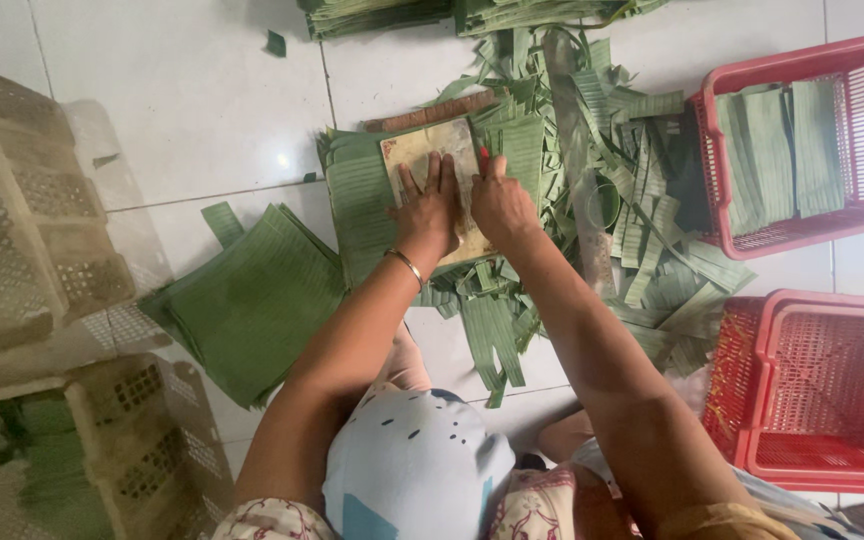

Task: The person sits on the floor trimming banana leaves. They align a stack of leaves against a cardboard template on a small board, cut off excess edges with a red-handled knife, place trimmed leaves into a red plastic basket, and stack finished leaves nearby.

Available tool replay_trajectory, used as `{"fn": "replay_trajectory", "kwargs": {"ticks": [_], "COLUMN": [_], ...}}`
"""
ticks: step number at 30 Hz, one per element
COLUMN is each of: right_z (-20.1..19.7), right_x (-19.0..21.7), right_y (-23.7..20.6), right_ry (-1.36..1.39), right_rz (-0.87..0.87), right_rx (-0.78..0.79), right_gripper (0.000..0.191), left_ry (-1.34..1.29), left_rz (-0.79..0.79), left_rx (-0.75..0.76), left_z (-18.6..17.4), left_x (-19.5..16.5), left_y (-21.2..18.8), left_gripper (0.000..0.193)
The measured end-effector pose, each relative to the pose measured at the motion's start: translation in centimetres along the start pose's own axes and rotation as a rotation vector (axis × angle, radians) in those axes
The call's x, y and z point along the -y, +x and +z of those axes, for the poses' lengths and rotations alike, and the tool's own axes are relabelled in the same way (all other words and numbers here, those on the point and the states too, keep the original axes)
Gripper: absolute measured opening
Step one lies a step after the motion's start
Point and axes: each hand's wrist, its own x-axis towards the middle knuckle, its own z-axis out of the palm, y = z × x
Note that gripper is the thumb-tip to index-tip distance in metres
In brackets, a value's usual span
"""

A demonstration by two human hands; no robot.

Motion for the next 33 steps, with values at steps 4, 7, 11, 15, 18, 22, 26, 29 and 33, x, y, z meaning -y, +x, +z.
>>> {"fn": "replay_trajectory", "kwargs": {"ticks": [4,7,11,15,18,22,26,29,33], "right_z": [-0.7,-0.5,0.0,0.5,0.6,1.2,2.7,4.2,5.8], "right_x": [0.5,0.7,0.7,-0.5,-1.5,-3.7,-5.9,-7.5,-9.1], "right_y": [1.1,2.7,3.2,1.1,-2.6,-7.4,-11.6,-14.1,-15.0], "right_ry": [-0.007,-0.004,-0.094,-0.035,0.024,-0.015,0.0,-0.009,-0.001], "right_rz": [0.0,0.033,-0.131,-0.053,0.047,-0.02,0.132,0.141,0.125], "right_rx": [0.062,0.09,0.071,0.075,0.078,0.095,0.121,0.094,0.06], "right_gripper": [0.04,0.035,0.027,0.027,0.032,0.038,0.034,0.034,0.034], "left_ry": [0.022,0.042,0.043,0.031,0.008,0.004,0.002,-0.005,0.002], "left_rz": [0.049,0.049,0.046,0.009,-0.034,-0.044,-0.074,-0.077,-0.053], "left_rx": [-0.044,-0.049,-0.074,-0.045,-0.009,-0.031,-0.005,0.023,0.004], "left_z": [0.4,0.7,0.7,0.7,0.5,0.6,0.3,0.1,-0.1], "left_x": [0.4,0.4,0.4,0.3,0.2,0.1,-0.2,-0.3,-0.3], "left_y": [0.1,0.2,0.1,0.3,0.7,0.5,0.4,0.4,0.2], "left_gripper": [0.127,0.126,0.124,0.126,0.123,0.117,0.115,0.116,0.117]}}
